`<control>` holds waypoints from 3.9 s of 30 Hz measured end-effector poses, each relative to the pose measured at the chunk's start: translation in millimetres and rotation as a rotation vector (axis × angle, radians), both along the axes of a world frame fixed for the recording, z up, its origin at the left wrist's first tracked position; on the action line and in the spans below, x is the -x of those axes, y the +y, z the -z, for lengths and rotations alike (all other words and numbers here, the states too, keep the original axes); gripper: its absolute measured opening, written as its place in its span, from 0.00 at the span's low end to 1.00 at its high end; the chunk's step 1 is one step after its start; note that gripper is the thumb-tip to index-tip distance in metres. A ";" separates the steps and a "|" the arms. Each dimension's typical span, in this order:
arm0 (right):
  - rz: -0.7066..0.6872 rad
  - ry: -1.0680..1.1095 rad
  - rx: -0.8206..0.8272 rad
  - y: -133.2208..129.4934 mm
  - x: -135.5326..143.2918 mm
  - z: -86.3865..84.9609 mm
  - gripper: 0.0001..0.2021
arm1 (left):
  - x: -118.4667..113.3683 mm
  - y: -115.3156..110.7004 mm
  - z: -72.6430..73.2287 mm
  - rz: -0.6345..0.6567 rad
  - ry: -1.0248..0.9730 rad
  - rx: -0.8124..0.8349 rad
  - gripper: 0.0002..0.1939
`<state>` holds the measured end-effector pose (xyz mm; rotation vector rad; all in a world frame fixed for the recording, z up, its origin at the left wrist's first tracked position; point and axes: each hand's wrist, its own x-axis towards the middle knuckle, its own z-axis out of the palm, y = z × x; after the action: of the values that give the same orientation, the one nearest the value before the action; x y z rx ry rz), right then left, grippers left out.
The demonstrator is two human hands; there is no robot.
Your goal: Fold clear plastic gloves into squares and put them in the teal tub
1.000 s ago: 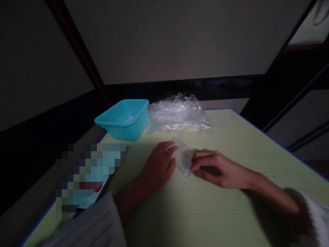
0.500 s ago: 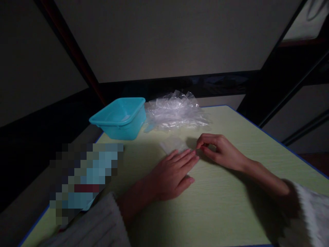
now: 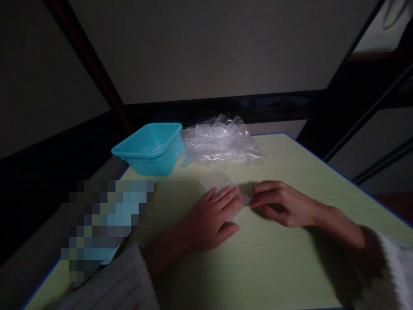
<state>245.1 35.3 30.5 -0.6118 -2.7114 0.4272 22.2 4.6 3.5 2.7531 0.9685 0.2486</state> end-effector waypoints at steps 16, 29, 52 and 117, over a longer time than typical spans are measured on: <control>-0.035 -0.132 -0.140 -5.7 -7.0 9.8 0.16 | -2.0 4.4 0.4 0.096 0.002 -0.018 0.35; -0.020 -0.146 -0.092 -5.4 -6.4 11.1 0.13 | -2.4 4.7 -0.8 0.091 0.037 0.002 0.35; 0.034 -0.127 0.040 -6.8 -5.3 6.8 0.12 | 0.6 -1.2 -4.9 0.086 0.057 0.045 0.36; 0.007 -0.093 -0.543 0.3 -4.6 10.0 0.19 | 12.0 -1.5 -3.0 -0.128 -0.165 -0.383 0.13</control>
<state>249.6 35.6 20.5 -0.4905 -2.7301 -0.3445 10.2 3.1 6.5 2.9420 1.1561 0.7410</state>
